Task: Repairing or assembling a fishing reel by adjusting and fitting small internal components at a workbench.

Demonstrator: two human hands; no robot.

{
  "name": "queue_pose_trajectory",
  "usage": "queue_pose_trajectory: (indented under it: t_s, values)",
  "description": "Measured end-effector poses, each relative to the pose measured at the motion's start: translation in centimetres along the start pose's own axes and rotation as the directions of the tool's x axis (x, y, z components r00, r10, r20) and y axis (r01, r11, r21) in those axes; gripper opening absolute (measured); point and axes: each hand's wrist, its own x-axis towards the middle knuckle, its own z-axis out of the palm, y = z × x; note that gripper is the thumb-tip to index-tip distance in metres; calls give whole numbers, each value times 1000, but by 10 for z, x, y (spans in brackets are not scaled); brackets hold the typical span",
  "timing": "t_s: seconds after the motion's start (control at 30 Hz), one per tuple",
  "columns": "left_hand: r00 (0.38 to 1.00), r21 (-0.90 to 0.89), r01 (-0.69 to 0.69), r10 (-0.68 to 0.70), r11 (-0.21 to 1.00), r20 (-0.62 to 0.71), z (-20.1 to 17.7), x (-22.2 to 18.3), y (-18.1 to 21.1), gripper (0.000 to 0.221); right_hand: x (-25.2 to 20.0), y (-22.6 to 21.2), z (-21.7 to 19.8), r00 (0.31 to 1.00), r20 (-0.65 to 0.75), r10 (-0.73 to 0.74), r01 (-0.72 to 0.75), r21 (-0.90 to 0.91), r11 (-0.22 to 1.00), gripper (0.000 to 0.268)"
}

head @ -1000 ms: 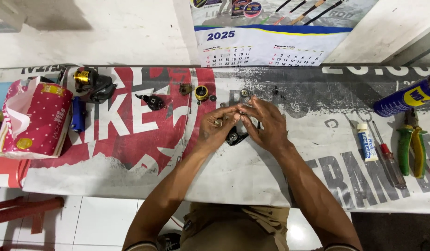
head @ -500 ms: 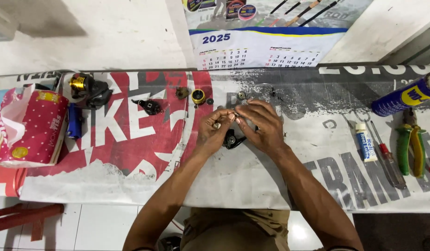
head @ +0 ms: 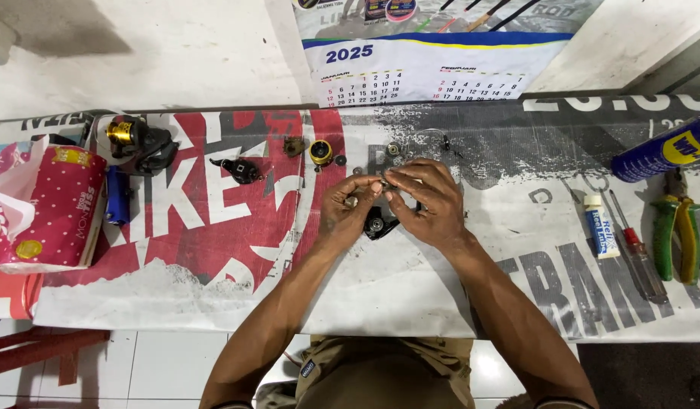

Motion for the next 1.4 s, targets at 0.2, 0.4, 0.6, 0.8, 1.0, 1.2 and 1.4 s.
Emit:
queue_pose_trajectory:
  t_s: [0.2, 0.4, 0.6, 0.8, 1.0, 1.2, 1.4]
  values:
    - [1000, -9, -12, 12, 1000, -2, 3, -1, 3, 12, -5, 3, 2, 999, 32, 14, -15, 22, 1000, 30]
    - [999, -69, -1, 3, 998, 37, 4, -2, -4, 9, 3, -8, 2, 995, 87, 52, -56, 41, 998, 31]
    - [990, -106, -36, 50, 994, 134, -2, -4, -11, 19, -4, -6, 6, 991, 123, 50, -53, 26, 998, 35]
    - [984, -164, 3, 27, 987, 177, -2, -4, -6, 27, 5, -18, 5, 983, 175, 55, -55, -5, 998, 34]
    - [963, -189, 93, -40, 978, 266, -6, 0, 0, 40, 2, -15, 6, 984, 166, 60, -67, 37, 997, 30]
    - [962, -252, 103, -32, 962, 271, -9, -6, -27, 47, 4, -16, 8, 984, 176, 26, -23, -22, 1000, 30]
    - [963, -163, 132, -88, 978, 256, -5, -8, 2, 40, -2, -7, 3, 981, 188, 48, -34, -77, 996, 35]
